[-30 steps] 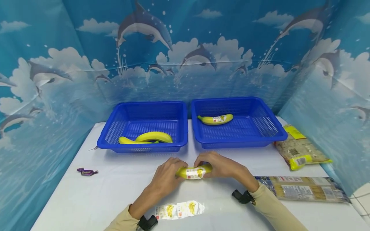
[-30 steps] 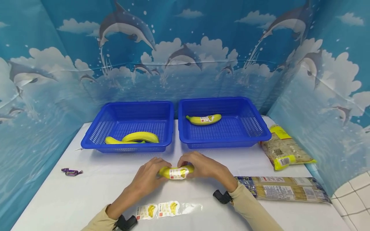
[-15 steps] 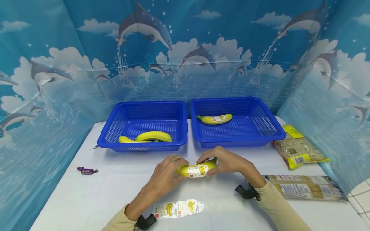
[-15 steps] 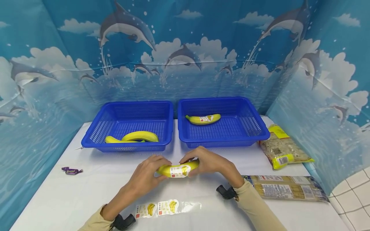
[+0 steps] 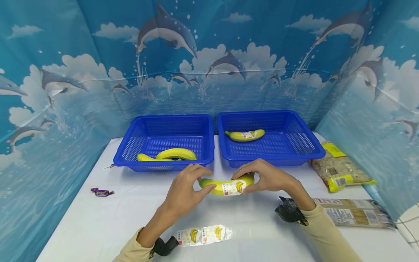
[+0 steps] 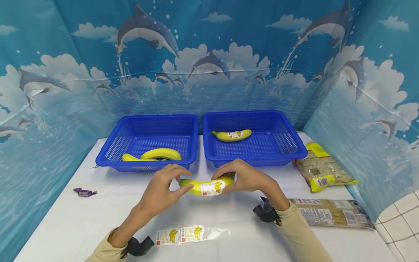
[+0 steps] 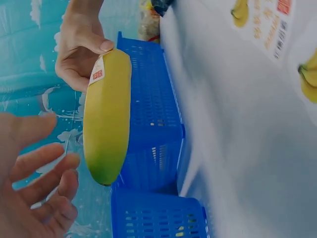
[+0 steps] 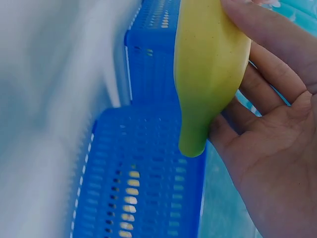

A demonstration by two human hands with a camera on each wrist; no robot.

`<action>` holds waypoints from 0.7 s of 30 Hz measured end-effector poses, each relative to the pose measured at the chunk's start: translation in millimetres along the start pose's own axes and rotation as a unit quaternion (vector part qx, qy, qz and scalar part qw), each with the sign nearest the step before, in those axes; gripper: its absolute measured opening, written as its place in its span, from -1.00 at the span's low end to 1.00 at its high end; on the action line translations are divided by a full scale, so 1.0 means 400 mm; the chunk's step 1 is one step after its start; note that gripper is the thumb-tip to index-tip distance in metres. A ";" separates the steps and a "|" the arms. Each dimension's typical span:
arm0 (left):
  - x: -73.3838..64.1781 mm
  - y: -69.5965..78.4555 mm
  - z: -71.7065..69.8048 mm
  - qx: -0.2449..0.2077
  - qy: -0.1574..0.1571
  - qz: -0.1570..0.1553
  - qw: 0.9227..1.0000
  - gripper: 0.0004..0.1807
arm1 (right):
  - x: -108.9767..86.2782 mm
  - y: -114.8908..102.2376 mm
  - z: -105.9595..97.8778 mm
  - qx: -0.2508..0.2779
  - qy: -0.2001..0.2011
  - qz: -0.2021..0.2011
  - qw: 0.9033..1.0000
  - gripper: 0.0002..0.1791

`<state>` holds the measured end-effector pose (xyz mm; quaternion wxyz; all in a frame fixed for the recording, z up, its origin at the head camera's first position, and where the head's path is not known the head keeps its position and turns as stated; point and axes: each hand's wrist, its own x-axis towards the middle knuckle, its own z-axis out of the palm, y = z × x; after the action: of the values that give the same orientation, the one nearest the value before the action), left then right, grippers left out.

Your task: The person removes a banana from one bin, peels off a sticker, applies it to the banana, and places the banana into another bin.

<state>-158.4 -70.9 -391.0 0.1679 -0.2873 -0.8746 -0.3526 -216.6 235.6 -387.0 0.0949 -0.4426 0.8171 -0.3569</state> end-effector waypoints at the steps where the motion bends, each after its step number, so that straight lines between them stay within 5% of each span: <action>1: 0.004 0.000 0.001 -0.012 0.018 -0.004 1.000 -0.76 | -0.006 -0.001 -0.006 -0.002 0.001 0.001 1.000 -0.58; 7: 0.025 -0.004 0.025 -0.073 0.068 -0.055 0.994 -0.94 | -0.047 -0.005 -0.046 -0.005 0.000 0.007 1.000 -0.56; 17: 0.049 -0.006 0.093 -0.201 0.015 -0.124 0.972 -0.81 | -0.089 -0.024 -0.125 -0.032 0.008 0.003 0.999 -0.54; 21: 0.063 0.002 0.128 -0.248 0.001 -0.164 0.955 -0.69 | -0.088 -0.028 -0.155 -0.039 0.011 0.006 0.999 -0.55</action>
<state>-182.1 -24.2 -413.8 0.0321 -0.1724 -0.7947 -0.5811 -217.7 290.3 -339.9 0.0709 -0.4374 0.8339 -0.3290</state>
